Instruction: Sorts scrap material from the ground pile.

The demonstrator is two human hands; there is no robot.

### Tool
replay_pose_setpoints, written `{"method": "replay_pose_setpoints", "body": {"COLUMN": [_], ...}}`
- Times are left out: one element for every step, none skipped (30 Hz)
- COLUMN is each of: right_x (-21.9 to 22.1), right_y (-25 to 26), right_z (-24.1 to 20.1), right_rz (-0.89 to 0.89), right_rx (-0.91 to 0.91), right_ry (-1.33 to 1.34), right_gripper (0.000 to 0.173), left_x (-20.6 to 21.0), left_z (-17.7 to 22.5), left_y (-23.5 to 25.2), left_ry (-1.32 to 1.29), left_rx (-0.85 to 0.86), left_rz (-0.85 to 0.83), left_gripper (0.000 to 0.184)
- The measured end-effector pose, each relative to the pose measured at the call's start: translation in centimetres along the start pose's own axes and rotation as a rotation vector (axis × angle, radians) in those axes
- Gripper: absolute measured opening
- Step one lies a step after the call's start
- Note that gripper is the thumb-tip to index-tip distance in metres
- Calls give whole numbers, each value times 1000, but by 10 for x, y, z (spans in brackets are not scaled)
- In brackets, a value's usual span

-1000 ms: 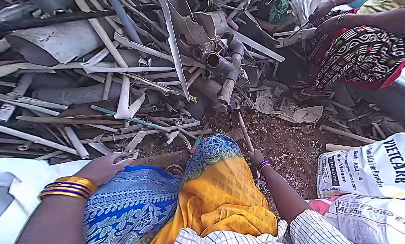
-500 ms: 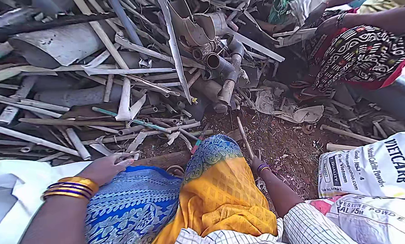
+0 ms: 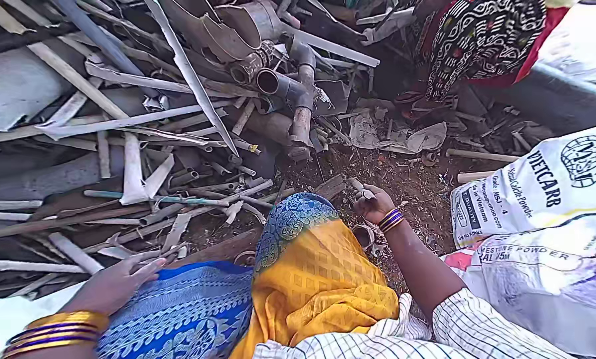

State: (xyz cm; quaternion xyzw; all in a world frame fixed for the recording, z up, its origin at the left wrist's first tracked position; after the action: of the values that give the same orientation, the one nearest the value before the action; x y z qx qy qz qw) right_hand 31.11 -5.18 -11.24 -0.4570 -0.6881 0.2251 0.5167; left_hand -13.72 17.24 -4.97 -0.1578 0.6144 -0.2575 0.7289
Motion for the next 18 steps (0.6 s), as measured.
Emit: {"method": "replay_pose_setpoints", "body": {"right_x": [4, 6, 8, 9, 10, 11, 11, 11, 11, 11, 11, 11, 11, 11, 12, 12, 12, 13], "right_y": [-3, -7, -9, -11, -11, -11, -11, -11, -11, -11, -12, -14, -16, -18, -19, -20, -21, -21], "right_z": [-1, -1, -1, -2, -2, -3, -3, -4, -4, -4, -4, -4, -4, -4, -3, -3, -3, -3], "right_rz": [16, 30, 38, 50, 60, 68, 73, 75, 72, 68, 63, 55, 51, 46, 39, 31, 20, 13], "right_rx": [-17, -29, -42, -61, -74, -82, -87, -86, -81, -72, -64, -61, -61, -61, -56, -52, -47, -43], "right_ry": [37, 78, 109, 131, 151, 164, 167, 165, 160, 153, 140, 124, 104, 80, 56, 32, 8, -15], "right_gripper": [24, 24, 24, 24, 24, 24, 23, 23, 24, 25, 26, 25, 24, 24, 24, 25, 26, 27], "left_x": [0, 0, 0, 1, 1, 1, 1, 2, 1, 1, 1, 1, 1, 2, 1, 1, 1, 2], "left_z": [0, 0, 0, 0, -1, -2, -3, -3, -3, -3, -3, -2, -3, -3, -3, -4, -5, -6], "left_y": [0, -1, -2, -3, -2, -2, -1, -1, 0, 0, 0, -1, -1, 0, 0, 1, 2, 2], "left_ry": [-3, -5, -4, -1, 2, 3, 1, -1, 0, 5, 6, 4, 1, 0, -2, -2, -3, -6], "left_rx": [-6, -14, -22, -29, -33, -35, -36, -33, -32, -34, -37, -41, -43, -41, -38, -32, -23, -21], "left_rz": [4, 8, 10, 6, 5, 5, 3, 7, 2, -3, -7, -7, -6, -7, -12, -13, -10, -7], "left_gripper": [42, 42, 42, 42, 43, 43, 43, 43, 43, 44, 44, 43, 43, 43, 43, 43, 43, 42]}}
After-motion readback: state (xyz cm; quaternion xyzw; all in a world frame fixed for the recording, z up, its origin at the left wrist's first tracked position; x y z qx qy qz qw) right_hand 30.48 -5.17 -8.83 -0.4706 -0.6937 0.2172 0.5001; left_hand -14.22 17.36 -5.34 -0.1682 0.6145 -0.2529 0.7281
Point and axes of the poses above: each hand's wrist, its own y-axis towards the middle knuckle, its own x-axis out of the palm, z = x × y, the point moved 3 cm from there along y, towards the middle knuckle, and after that the axes turned 10 degrees about y, right-handed, at the moved point
